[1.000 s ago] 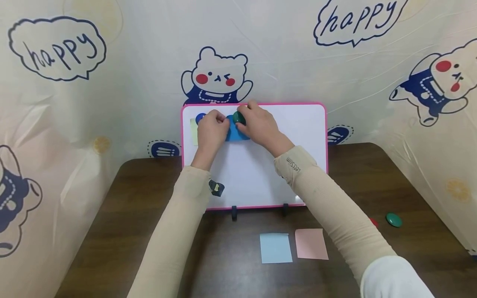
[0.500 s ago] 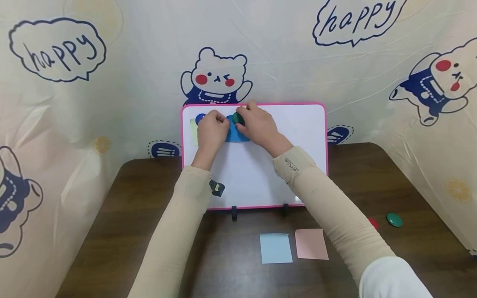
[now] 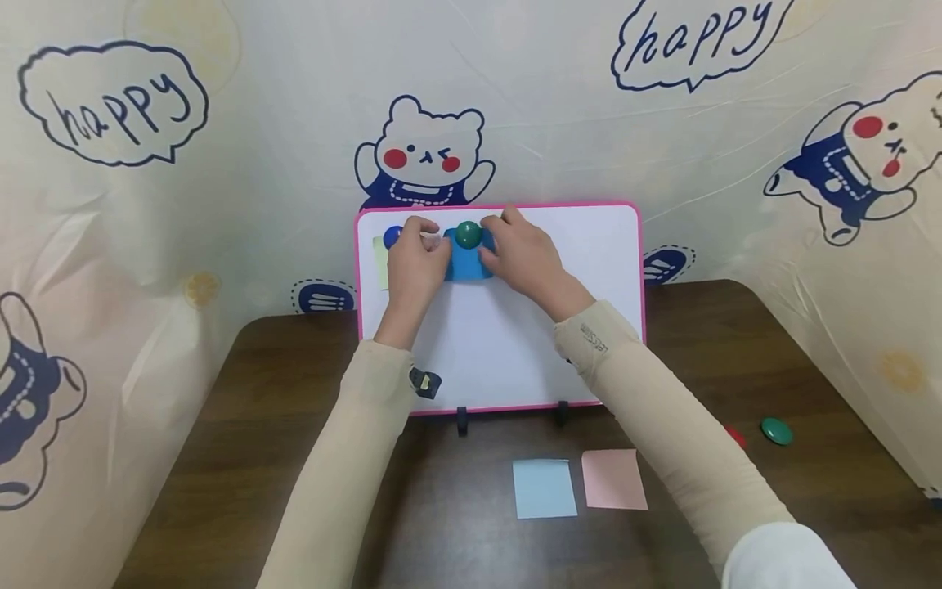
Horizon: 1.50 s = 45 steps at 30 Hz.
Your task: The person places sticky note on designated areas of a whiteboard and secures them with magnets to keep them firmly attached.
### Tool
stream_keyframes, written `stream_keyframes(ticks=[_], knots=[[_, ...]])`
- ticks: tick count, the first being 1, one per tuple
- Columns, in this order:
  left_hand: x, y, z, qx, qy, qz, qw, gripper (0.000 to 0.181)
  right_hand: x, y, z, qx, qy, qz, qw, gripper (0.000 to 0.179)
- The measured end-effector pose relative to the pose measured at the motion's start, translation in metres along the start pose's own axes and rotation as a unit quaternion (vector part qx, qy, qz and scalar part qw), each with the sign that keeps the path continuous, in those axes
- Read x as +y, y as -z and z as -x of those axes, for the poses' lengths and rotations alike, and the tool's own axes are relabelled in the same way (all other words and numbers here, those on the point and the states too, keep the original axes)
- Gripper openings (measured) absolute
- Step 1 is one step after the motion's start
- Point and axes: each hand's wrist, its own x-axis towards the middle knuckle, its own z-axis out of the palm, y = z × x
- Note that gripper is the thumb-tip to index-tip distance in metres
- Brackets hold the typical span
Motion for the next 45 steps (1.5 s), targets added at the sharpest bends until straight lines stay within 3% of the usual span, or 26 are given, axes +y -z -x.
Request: stream_keyframes(ticks=[5,9,12,19,23,27,32,34,38,42,45], knots=[[-0.002,0.003,0.018,-0.009,-0.050,0.002,0.9987,0.022,0.013,0.008,0.024,0.012,-0.013,-0.010,0.9998,0.047],[-0.008,0.009,0.036,-0.035,-0.042,-0.020,0.9983,0.023,0.022,0.015,0.052,0.004,-0.034,-0.045,0.9984,0.047],[-0.018,0.013,0.050,-0.078,-0.033,-0.037,0.9957,0.029,0.031,0.018,0.074,-0.007,-0.051,-0.073,0.9960,0.045],[-0.046,0.014,0.078,-0.187,-0.083,-0.047,0.9778,0.017,0.075,0.019,0.139,-0.025,-0.067,-0.103,0.9921,0.034],[-0.057,0.012,0.097,-0.241,-0.059,-0.058,0.9669,0.024,0.103,0.023,0.181,-0.038,-0.083,-0.105,0.9903,0.031],[-0.061,0.008,0.117,-0.317,-0.053,-0.072,0.9441,0.022,0.129,0.026,0.221,-0.062,-0.097,-0.089,0.9894,0.030],[-0.058,-0.002,0.144,-0.413,-0.087,-0.107,0.9002,0.020,0.160,0.030,0.268,-0.083,-0.124,-0.051,0.9875,0.032],[-0.055,-0.008,0.155,-0.438,-0.095,-0.131,0.8840,0.024,0.173,0.032,0.285,-0.086,-0.143,-0.039,0.9852,0.035],[-0.050,-0.021,0.176,-0.454,-0.114,-0.197,0.8615,0.036,0.192,0.036,0.314,-0.113,-0.181,-0.032,0.9765,0.046],[-0.044,-0.031,0.191,-0.436,-0.132,-0.255,0.8530,0.041,0.203,0.033,0.329,-0.151,-0.184,-0.041,0.9704,0.061],[-0.040,-0.038,0.200,-0.423,-0.140,-0.277,0.8511,0.037,0.206,0.028,0.333,-0.164,-0.175,-0.040,0.9701,0.062]])
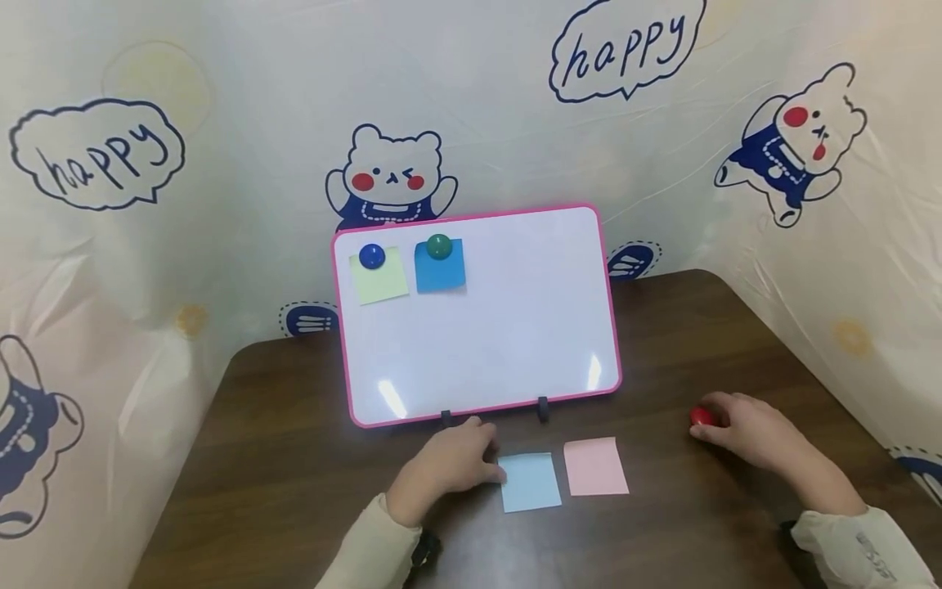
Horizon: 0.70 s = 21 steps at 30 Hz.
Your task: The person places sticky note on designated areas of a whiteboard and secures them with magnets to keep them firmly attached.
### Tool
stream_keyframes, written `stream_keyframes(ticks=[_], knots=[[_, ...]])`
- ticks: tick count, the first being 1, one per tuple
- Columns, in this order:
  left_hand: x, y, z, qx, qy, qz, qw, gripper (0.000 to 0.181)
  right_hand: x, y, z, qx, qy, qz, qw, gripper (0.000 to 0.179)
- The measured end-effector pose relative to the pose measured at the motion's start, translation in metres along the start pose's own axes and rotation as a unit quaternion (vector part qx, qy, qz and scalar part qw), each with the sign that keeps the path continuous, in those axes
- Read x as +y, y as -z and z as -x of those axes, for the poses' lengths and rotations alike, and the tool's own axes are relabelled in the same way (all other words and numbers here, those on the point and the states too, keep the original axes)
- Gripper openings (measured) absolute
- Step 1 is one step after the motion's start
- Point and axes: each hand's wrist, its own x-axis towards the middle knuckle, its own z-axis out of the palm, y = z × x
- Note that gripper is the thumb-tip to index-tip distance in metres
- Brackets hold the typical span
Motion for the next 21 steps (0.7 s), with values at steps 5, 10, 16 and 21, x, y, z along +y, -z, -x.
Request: stream_keyframes(ticks=[5,10,16,21], knots=[[0.011,-0.007,-0.002,0.014,-0.005,-0.021,0.9997,0.024,-0.003,-0.005,-0.004,-0.004,0.008,0.009,0.9999,0.047],[0.012,-0.010,-0.002,0.026,-0.003,-0.021,0.9994,0.009,-0.007,-0.006,-0.006,-0.020,0.011,-0.003,0.9997,0.039],[0.005,-0.009,-0.001,0.042,-0.026,0.023,0.9985,0.010,-0.010,-0.005,-0.003,-0.020,0.015,-0.007,0.9997,0.038],[0.000,-0.005,0.001,0.050,-0.032,0.082,0.9949,0.013,-0.010,-0.004,-0.002,-0.020,0.018,-0.006,0.9996,0.037]])
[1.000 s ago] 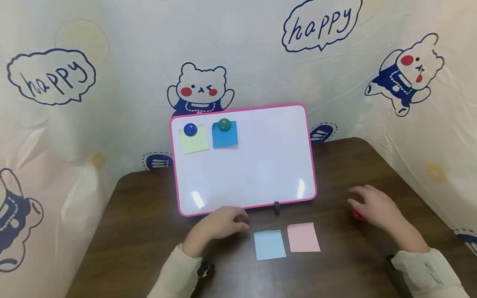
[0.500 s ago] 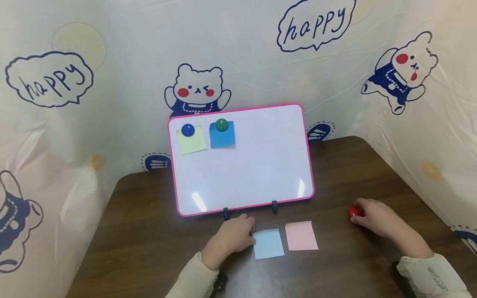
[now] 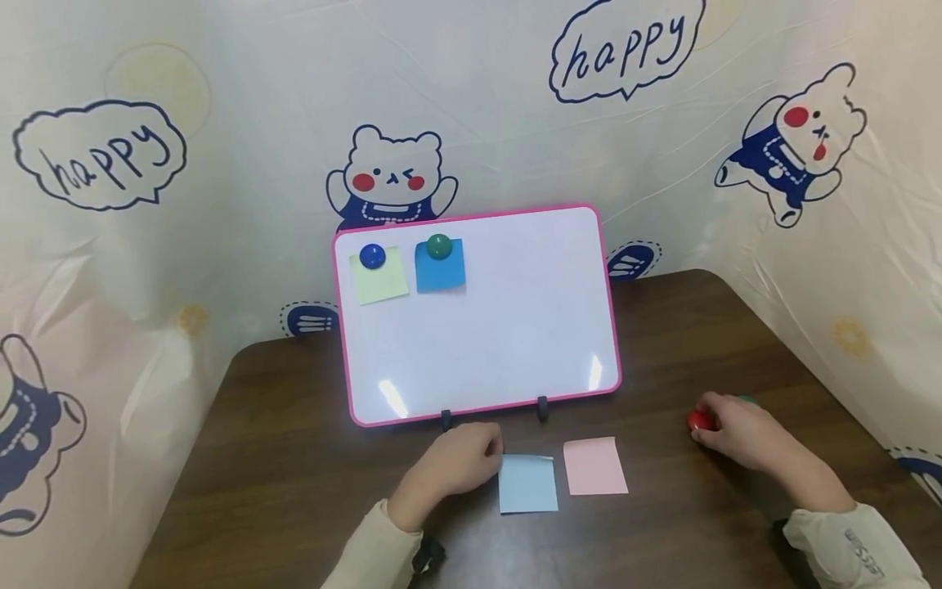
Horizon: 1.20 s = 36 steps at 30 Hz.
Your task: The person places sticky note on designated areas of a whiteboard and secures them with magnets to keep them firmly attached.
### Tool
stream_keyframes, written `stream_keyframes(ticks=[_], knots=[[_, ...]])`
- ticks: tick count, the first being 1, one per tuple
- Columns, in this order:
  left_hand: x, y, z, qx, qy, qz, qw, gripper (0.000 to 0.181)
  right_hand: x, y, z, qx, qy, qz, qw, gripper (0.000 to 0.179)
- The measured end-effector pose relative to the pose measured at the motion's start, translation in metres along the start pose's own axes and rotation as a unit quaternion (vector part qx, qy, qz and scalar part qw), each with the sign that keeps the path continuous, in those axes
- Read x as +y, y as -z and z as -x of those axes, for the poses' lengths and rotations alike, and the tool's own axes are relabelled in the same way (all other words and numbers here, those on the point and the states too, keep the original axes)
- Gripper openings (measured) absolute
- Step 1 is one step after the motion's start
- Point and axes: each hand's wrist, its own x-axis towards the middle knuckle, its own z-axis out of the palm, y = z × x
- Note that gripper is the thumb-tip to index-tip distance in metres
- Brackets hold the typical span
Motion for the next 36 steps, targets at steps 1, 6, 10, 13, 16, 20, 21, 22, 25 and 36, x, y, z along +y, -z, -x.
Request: stream_keyframes(ticks=[1,6,10,13,16,20,21,22,25,36], knots=[[-0.001,0.001,0.000,0.002,0.001,0.007,1.0000,0.013,0.000,0.000,0.000,-0.001,0.001,0.000,1.0000,0.037],[-0.004,0.009,-0.001,0.018,0.001,0.045,0.9988,0.010,0.000,-0.001,0.000,-0.006,0.011,-0.001,0.9999,0.036],[-0.005,0.014,-0.001,0.027,0.003,0.071,0.9971,0.009,-0.002,0.000,0.000,-0.008,0.019,-0.009,0.9997,0.034],[-0.006,0.017,-0.001,0.033,0.011,0.089,0.9954,0.006,-0.004,0.001,0.001,-0.011,0.017,-0.015,0.9997,0.035],[-0.007,0.020,-0.001,0.043,0.014,0.111,0.9927,0.003,-0.006,0.002,0.001,-0.014,0.018,-0.019,0.9996,0.037],[-0.009,0.021,-0.001,0.052,0.015,0.138,0.9890,0.003,-0.008,0.002,0.000,-0.018,0.020,-0.025,0.9993,0.036],[-0.010,0.022,-0.001,0.053,0.014,0.143,0.9881,0.003,-0.009,0.002,0.000,-0.019,0.020,-0.027,0.9993,0.036],[-0.011,0.022,-0.001,0.056,0.013,0.150,0.9871,0.003,-0.009,0.002,0.000,-0.020,0.021,-0.029,0.9992,0.036],[-0.013,0.022,-0.001,0.065,0.010,0.166,0.9839,0.002,-0.011,0.002,0.000,-0.020,0.020,-0.030,0.9992,0.036],[-0.020,0.026,-0.006,0.117,0.028,0.239,0.9636,0.005,-0.019,0.005,-0.001,0.015,0.032,-0.017,0.9992,0.035]])
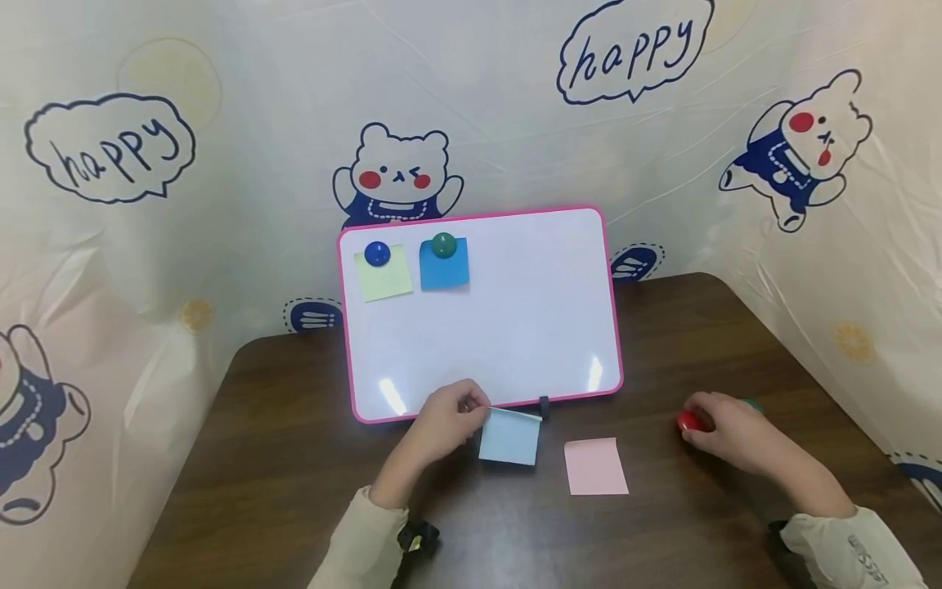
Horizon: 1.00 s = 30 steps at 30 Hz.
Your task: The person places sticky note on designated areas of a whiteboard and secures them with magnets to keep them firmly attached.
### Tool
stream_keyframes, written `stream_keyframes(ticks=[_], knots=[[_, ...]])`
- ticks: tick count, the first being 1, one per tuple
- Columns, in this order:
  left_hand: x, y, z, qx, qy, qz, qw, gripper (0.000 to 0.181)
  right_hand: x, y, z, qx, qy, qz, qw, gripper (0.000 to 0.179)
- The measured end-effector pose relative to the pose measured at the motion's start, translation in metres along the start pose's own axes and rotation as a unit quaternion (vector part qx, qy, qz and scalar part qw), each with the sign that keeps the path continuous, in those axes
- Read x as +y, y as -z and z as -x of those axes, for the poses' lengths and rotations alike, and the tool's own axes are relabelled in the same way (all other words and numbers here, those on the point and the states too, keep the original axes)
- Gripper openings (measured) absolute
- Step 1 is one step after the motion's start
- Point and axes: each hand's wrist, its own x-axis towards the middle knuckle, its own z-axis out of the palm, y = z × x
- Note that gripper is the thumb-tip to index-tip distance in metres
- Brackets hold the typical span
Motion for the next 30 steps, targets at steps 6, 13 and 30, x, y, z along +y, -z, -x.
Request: stream_keyframes(ticks=[6,13,30], knots=[[0.000,0.002,-0.008,0.042,0.012,0.066,0.9969,0.007,-0.006,0.000,0.000,0.049,0.000,-0.003,0.9988,0.038],[0.001,0.004,-0.016,0.084,0.007,0.082,0.9931,0.011,-0.014,0.005,-0.004,0.068,-0.011,-0.020,0.9974,0.046],[0.014,0.010,-0.049,0.181,-0.030,0.029,0.9826,0.013,-0.030,0.009,-0.014,0.066,-0.026,-0.032,0.9970,0.054]])
